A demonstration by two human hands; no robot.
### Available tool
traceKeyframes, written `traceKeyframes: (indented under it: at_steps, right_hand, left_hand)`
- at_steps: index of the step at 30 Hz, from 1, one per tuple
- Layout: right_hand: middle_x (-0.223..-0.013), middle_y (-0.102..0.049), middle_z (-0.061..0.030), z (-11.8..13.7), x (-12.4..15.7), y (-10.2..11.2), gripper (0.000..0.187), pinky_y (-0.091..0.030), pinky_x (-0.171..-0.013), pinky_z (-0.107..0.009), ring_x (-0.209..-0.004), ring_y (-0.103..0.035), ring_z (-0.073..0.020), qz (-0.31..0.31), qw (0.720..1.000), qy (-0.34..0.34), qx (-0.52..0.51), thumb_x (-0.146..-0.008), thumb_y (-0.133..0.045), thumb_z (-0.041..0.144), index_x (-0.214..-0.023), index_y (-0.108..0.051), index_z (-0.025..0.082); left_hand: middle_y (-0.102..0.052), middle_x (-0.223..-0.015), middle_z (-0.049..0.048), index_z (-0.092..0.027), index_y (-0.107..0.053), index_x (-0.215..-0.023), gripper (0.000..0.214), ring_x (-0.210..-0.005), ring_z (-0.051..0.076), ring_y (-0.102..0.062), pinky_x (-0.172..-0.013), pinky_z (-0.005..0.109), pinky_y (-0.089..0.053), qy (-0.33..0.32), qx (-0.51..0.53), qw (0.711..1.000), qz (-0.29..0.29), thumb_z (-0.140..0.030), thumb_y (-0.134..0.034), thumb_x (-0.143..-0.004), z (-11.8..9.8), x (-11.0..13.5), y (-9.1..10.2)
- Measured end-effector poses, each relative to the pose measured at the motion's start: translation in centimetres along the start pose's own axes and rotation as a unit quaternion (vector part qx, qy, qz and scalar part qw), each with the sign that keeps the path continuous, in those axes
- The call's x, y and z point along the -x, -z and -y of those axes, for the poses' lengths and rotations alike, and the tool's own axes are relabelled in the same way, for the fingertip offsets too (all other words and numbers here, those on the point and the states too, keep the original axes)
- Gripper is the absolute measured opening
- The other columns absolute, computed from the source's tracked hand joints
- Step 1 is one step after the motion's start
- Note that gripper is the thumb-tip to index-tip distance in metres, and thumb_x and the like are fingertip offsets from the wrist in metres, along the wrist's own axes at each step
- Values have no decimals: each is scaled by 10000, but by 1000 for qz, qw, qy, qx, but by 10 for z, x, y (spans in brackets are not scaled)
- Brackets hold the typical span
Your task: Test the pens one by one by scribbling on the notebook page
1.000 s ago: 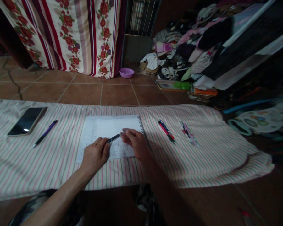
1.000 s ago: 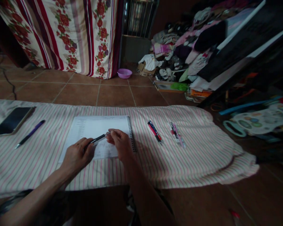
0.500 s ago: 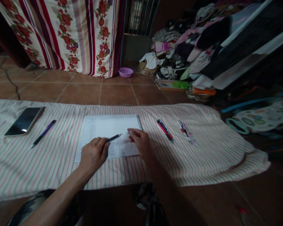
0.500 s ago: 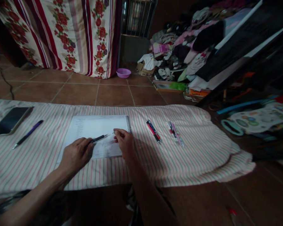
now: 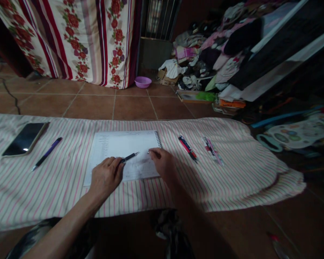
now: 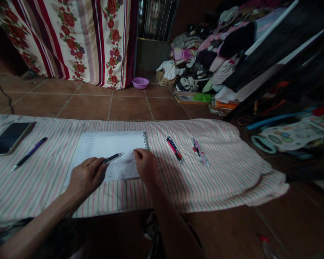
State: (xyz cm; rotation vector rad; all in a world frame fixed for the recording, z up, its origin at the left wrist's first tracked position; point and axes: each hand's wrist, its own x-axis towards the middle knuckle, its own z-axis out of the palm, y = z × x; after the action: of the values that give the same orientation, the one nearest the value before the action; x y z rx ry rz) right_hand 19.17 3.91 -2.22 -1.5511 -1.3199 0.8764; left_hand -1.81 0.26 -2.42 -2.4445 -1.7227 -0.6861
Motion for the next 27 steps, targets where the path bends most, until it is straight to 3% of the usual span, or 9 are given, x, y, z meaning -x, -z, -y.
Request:
traceKeyframes:
  at_steps: [6,13,27]
  right_hand:
    - [-616,-656,-29,-6,-3,6,212,-472,-550,-284,-595,-619,-179,8,1000,-22,19,-724,-544,297,-829,-681,174]
    - [-856,-682,-78,-7,0,12,189,-466,-754,-326,-779,-634,-203,-16,972,92,216,-774,-510,203,-861,-677,180]
    - [-944,-644,-70,-3,4,11,232,-432,-738,-276,-726,-605,-158,-17,940,100,327,-768,-550,153,-975,-652,171]
  left_hand:
    - [-655,-763,49,-167,-613,-952,269,-734,197,-613,-577,282,-438,-1,-1,1000,-1,-323,-403,-888,-1,0,0]
    - [-654,-771,51,-151,-616,-957,257,-740,202,-608,-599,296,-445,-16,9,1000,-4,-307,-425,-884,-2,-1,1]
    - [-647,-738,34,-152,-612,-941,226,-701,194,-602,-579,297,-441,-40,-1,999,-29,-297,-452,-874,-2,0,-1]
